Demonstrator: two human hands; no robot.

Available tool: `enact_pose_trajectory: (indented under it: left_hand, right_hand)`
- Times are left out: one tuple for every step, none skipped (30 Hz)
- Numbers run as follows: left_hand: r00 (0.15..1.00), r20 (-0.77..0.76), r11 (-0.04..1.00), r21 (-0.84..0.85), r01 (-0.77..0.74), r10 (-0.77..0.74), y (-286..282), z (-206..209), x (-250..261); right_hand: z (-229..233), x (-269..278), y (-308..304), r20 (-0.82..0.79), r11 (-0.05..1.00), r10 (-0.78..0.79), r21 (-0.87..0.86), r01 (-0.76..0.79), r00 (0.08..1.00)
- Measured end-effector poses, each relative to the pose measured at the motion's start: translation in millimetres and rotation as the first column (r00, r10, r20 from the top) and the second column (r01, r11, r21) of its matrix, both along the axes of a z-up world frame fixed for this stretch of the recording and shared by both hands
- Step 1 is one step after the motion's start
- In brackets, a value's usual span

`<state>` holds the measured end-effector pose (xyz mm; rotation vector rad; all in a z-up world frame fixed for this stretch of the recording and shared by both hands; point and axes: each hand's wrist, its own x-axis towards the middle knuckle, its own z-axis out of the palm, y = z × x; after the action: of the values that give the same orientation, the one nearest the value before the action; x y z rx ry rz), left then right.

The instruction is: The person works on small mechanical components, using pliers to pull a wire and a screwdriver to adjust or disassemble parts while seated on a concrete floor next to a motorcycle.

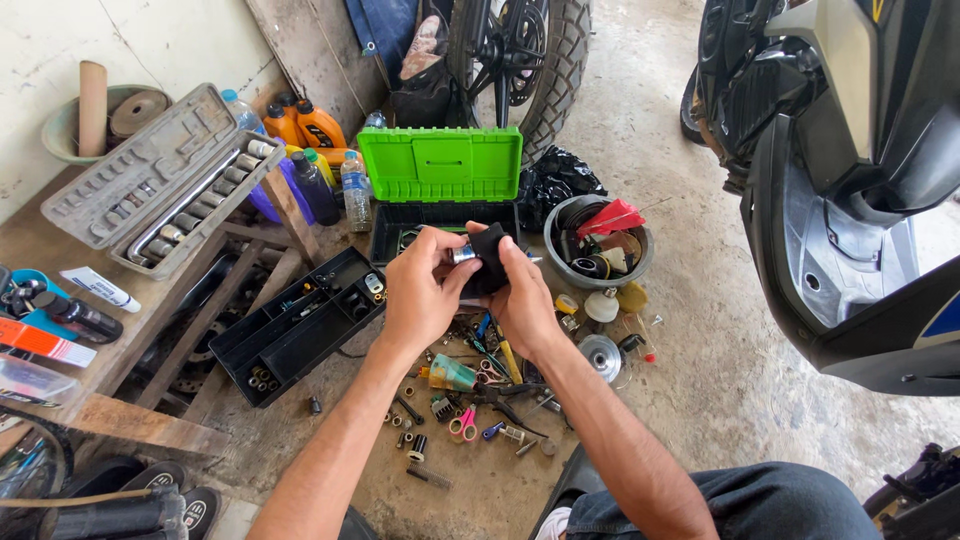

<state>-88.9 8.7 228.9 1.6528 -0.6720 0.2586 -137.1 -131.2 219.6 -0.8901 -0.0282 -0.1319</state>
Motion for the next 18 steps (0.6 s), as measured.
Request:
enact_pose_trajectory:
  left_hand:
    - [1.000, 0.002, 1.000, -0.002, -0.001, 0.001, 3.6, 3.2, -0.4]
    - [0.993, 0.121, 0.999, 0.051, 0.003, -0.009, 7.8, 5.9, -0.9]
    - [0.971, 0.237, 0.994, 0.105, 0.001, -0.026, 12.2, 8.5, -0.9]
    - [0.971, 0.236, 0.994, 0.105, 0.001, -0.026, 17.5, 10.9, -0.4]
    - [0.904, 0.426, 0.986, 0.162, -0.050, -0.024, 23.1, 13.1, 1.0]
    - [0.800, 0.599, 0.972, 0.208, -0.111, -0.037, 26.3, 14.5, 2.4]
    - [0.800, 0.599, 0.972, 0.208, -0.113, -0.035, 26.8, 14.4, 2.9]
    - [0.814, 0.579, 0.973, 0.211, -0.096, -0.045, 27.5, 13.0, 3.0]
    - [0.828, 0.557, 0.974, 0.213, -0.078, -0.056, 28.4, 11.0, 3.0]
    - [0.827, 0.559, 0.974, 0.212, -0.081, -0.053, 27.7, 8.9, 3.1]
    - [0.907, 0.417, 0.976, 0.214, -0.035, -0.059, 25.6, 6.2, 2.8]
    - [0.963, 0.260, 0.978, 0.208, 0.014, -0.069, 24.3, 2.4, 2.7]
    - [0.964, 0.259, 0.978, 0.208, 0.012, -0.067, 23.4, -1.5, 3.3]
    - [0.987, 0.152, 0.974, 0.228, 0.022, -0.058, 22.1, -5.2, 4.5]
    - [0.998, 0.044, 0.968, 0.247, 0.034, -0.046, 21.6, -9.1, 6.0]
    - [0.998, 0.044, 0.969, 0.245, 0.034, -0.046, 21.1, -13.8, 7.6]
    - [0.984, -0.078, 0.981, 0.095, 0.168, -0.161, 20.8, -18.6, 9.4]
    - [0.941, -0.179, 0.958, -0.072, 0.278, -0.287, 21.4, -22.9, 12.2]
  right_hand:
    - [1.5, -1.6, 0.9, 0.020, 0.998, 0.058, 0.012, -0.058, 0.998]
    - [1.1, -1.1, 0.5, 0.021, 0.998, 0.060, 0.011, -0.060, 0.998]
    - [-0.4, 1.0, -1.3, 0.070, 0.994, 0.046, -0.100, -0.039, 0.996]
    - [-3.4, 1.5, -3.7, 0.119, 0.978, 0.037, -0.208, -0.011, 0.992]
    - [-6.9, 1.1, -5.9, 0.118, 0.978, 0.037, -0.209, -0.012, 0.992]
    - [-9.7, 1.9, -7.4, 0.127, 0.962, 0.033, -0.273, 0.003, 0.991]
    - [-12.1, 2.6, -8.2, 0.137, 0.942, 0.030, -0.336, 0.018, 0.990]
    - [-14.3, 2.7, -7.9, 0.135, 0.942, 0.033, -0.336, 0.015, 0.990]
    - [-16.1, 2.3, -7.3, 0.161, 0.925, 0.014, -0.376, 0.048, 0.987]
    - [-16.7, 2.5, -7.5, 0.190, 0.906, -0.003, -0.415, 0.084, 0.982]
    - [-16.9, 2.8, -8.3, 0.192, 0.906, 0.000, -0.416, 0.082, 0.981]
    - [-17.5, 2.4, -8.9, 0.166, 0.862, -0.043, -0.492, 0.121, 0.985]
    - [-17.8, 2.0, -9.5, 0.144, 0.811, -0.088, -0.565, 0.154, 0.986]
    - [-17.3, 1.9, -10.1, 0.144, 0.811, -0.086, -0.565, 0.153, 0.986]
    - [-16.0, 2.1, -10.4, 0.220, 0.756, -0.091, -0.619, 0.211, 0.971]
    - [-14.0, 1.6, -10.6, 0.294, 0.695, -0.091, -0.665, 0.272, 0.951]
    - [-11.2, -0.6, -10.8, 0.294, 0.694, -0.090, -0.666, 0.272, 0.951]
    - [-7.2, -3.9, -11.5, 0.414, 0.536, -0.085, -0.748, 0.392, 0.906]
